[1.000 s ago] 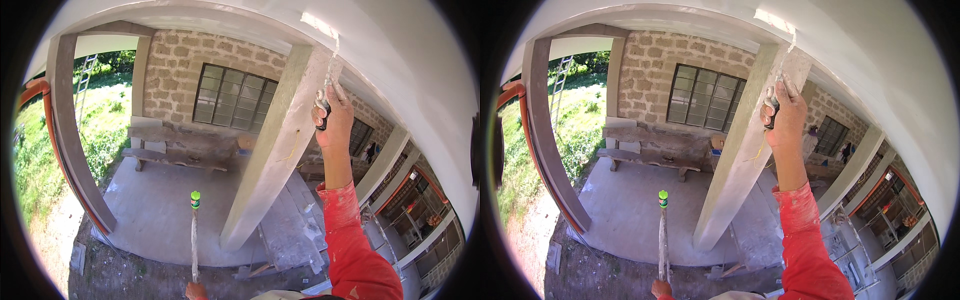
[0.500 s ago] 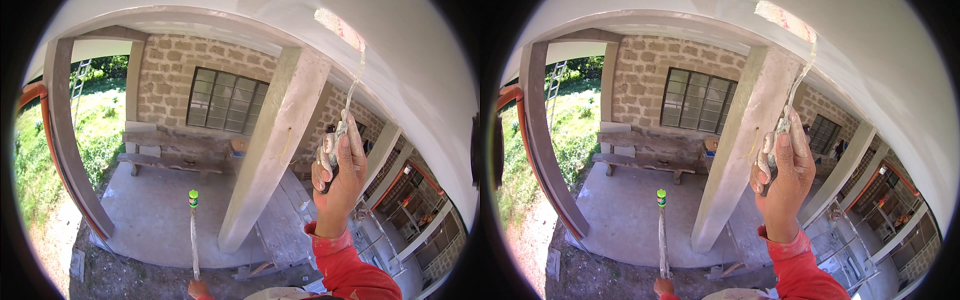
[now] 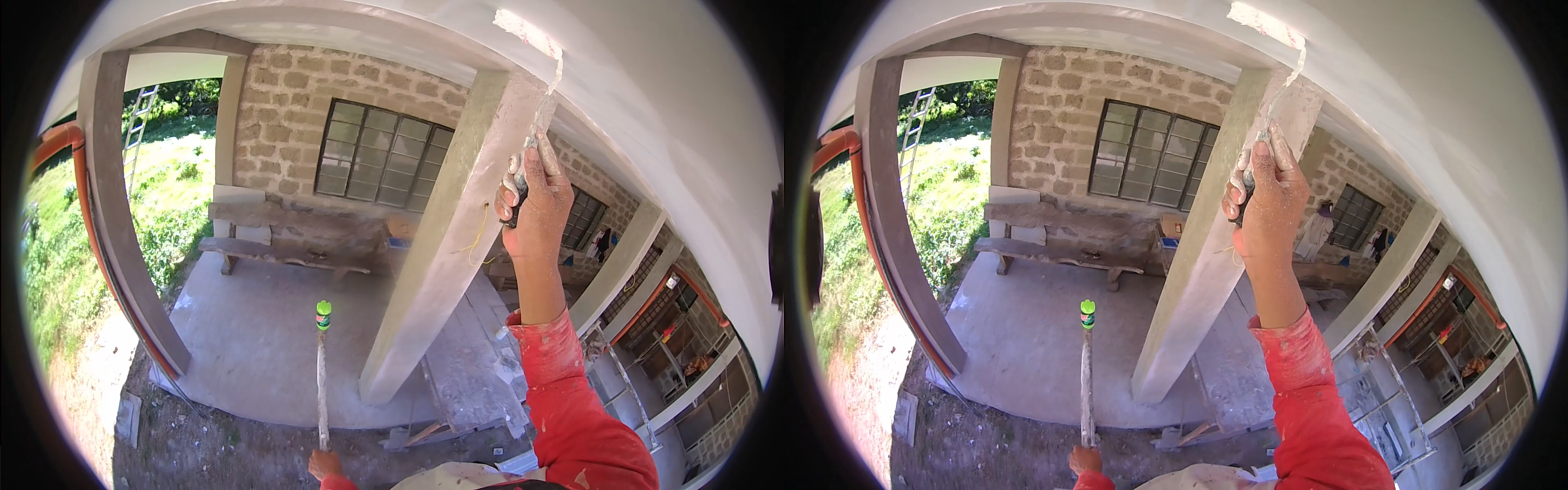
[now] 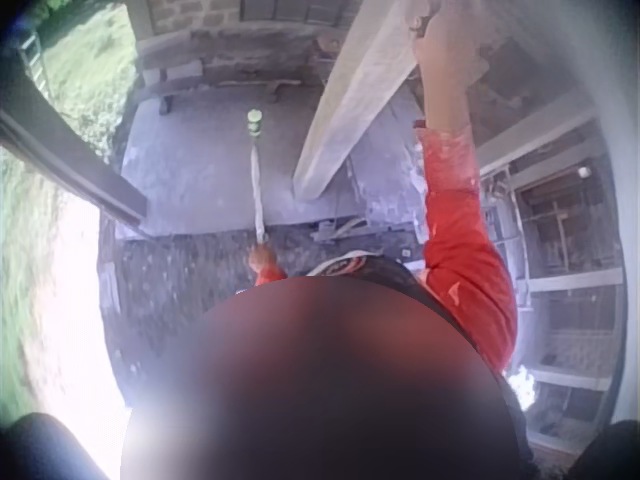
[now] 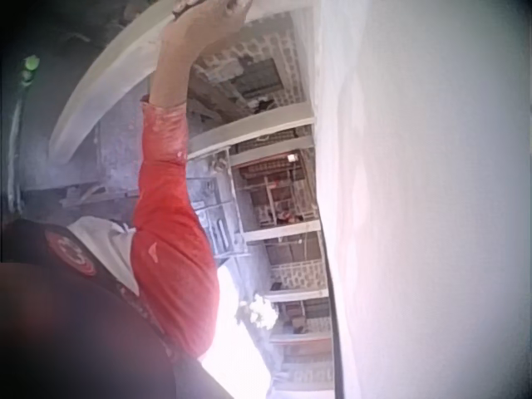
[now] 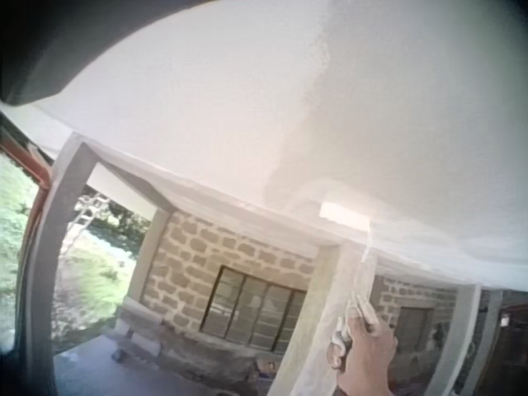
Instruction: The person paints a white ceiling using a roller attached to an extension pole. They repeatedly dip the roller into a paint bucket and apply white paint to the ceiling surface in a covered outdoor porch area.
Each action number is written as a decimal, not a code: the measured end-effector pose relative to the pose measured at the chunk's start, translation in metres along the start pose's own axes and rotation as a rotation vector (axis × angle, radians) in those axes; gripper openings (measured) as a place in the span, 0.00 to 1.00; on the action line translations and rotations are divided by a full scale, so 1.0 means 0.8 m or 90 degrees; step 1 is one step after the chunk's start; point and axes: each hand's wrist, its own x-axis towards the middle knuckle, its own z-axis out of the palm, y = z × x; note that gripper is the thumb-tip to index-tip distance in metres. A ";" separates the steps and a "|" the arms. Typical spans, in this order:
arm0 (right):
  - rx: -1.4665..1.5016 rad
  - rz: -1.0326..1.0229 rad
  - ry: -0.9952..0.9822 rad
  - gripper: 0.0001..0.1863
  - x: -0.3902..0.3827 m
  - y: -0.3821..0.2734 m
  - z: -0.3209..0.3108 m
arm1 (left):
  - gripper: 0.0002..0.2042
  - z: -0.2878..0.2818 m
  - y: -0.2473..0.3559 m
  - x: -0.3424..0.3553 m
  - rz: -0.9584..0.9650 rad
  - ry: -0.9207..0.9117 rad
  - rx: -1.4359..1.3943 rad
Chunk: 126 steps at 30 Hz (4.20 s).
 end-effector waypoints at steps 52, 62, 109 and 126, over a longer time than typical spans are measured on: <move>0.076 -0.024 -0.080 0.25 -0.096 -0.056 0.041 | 0.13 0.022 -0.010 0.010 0.010 -0.011 0.015; 0.037 -0.036 -0.040 0.27 -0.139 -0.072 0.047 | 0.14 -0.016 0.001 -0.006 -0.001 -0.021 -0.008; 0.147 0.120 -0.124 0.04 0.299 0.185 0.073 | 0.15 -0.007 0.008 0.004 -0.041 -0.024 0.054; 0.129 0.031 -0.095 0.24 -0.050 -0.035 0.050 | 0.14 -0.002 -0.009 0.002 -0.002 -0.041 -0.018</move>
